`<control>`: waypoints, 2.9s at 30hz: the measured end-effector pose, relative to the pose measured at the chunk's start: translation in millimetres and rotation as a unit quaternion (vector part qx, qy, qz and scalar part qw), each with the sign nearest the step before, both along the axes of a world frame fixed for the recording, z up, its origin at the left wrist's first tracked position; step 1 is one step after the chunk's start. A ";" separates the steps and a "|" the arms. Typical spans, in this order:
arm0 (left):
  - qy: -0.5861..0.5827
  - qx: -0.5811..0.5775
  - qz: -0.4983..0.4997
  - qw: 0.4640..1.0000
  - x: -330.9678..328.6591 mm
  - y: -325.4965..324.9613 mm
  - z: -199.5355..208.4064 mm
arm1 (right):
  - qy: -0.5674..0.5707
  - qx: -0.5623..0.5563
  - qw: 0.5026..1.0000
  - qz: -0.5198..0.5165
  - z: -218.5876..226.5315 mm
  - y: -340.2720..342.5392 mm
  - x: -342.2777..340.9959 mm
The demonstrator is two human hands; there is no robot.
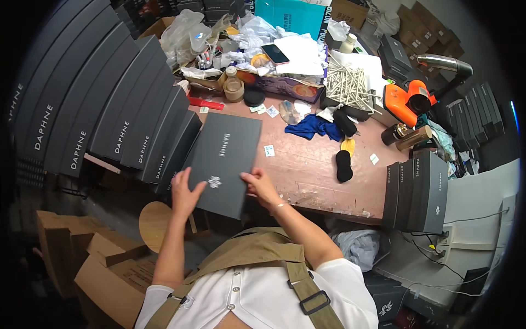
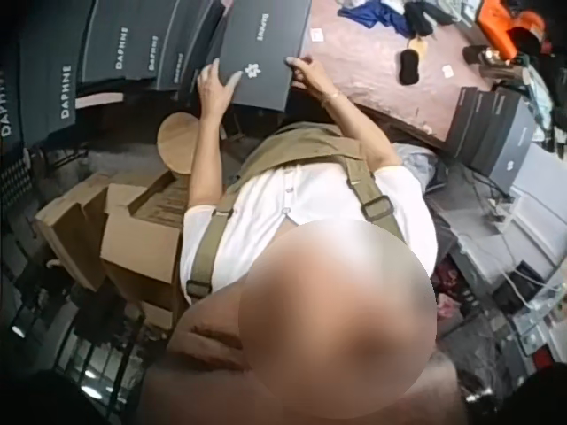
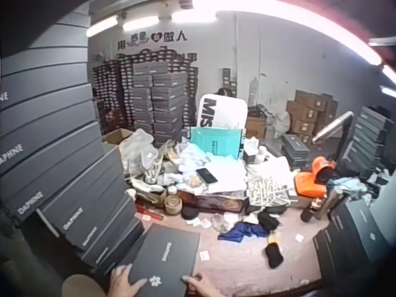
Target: Taking high-heeled shoes out of boxes, wiping them with a cloth, and inspecting them before re-packing.
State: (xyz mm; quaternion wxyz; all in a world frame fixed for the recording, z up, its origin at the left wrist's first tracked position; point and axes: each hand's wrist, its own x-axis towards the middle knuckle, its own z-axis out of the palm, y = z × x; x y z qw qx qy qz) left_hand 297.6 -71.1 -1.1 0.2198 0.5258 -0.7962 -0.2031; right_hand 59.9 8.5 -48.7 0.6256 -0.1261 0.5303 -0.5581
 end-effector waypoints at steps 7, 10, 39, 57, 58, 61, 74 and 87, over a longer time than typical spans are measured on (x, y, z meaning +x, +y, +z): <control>0.230 0.389 -0.020 0.892 -148.5 54.4 -132.9 | 0.158 0.143 0.977 -0.024 -43.7 93.1 -149.1; 0.397 0.577 0.078 0.709 -192.6 33.7 -116.6 | 0.092 0.181 0.979 0.018 -39.8 100.8 -184.5; -0.120 0.113 -0.121 0.979 -93.9 -20.3 -57.7 | 0.672 0.196 0.695 0.167 -1.9 42.9 -143.9; 0.352 0.326 0.036 0.877 -213.7 6.8 -116.4 | 0.481 -0.030 0.876 -0.040 39.4 40.6 -95.3; 0.377 0.400 0.092 0.830 -220.4 -1.9 -131.2 | 0.506 0.016 0.862 0.034 31.6 56.9 -105.1; 0.283 0.491 0.122 0.815 -232.5 -37.7 -168.8 | 0.593 0.005 0.796 0.122 -0.4 78.9 -92.5; 0.215 0.271 -0.119 0.931 -185.6 -32.8 -99.6 | 0.736 0.015 0.659 0.154 39.8 37.0 -93.5; 0.357 0.500 -0.118 0.780 -200.4 -51.4 -72.7 | 0.088 -0.034 0.994 0.052 29.9 48.7 -151.7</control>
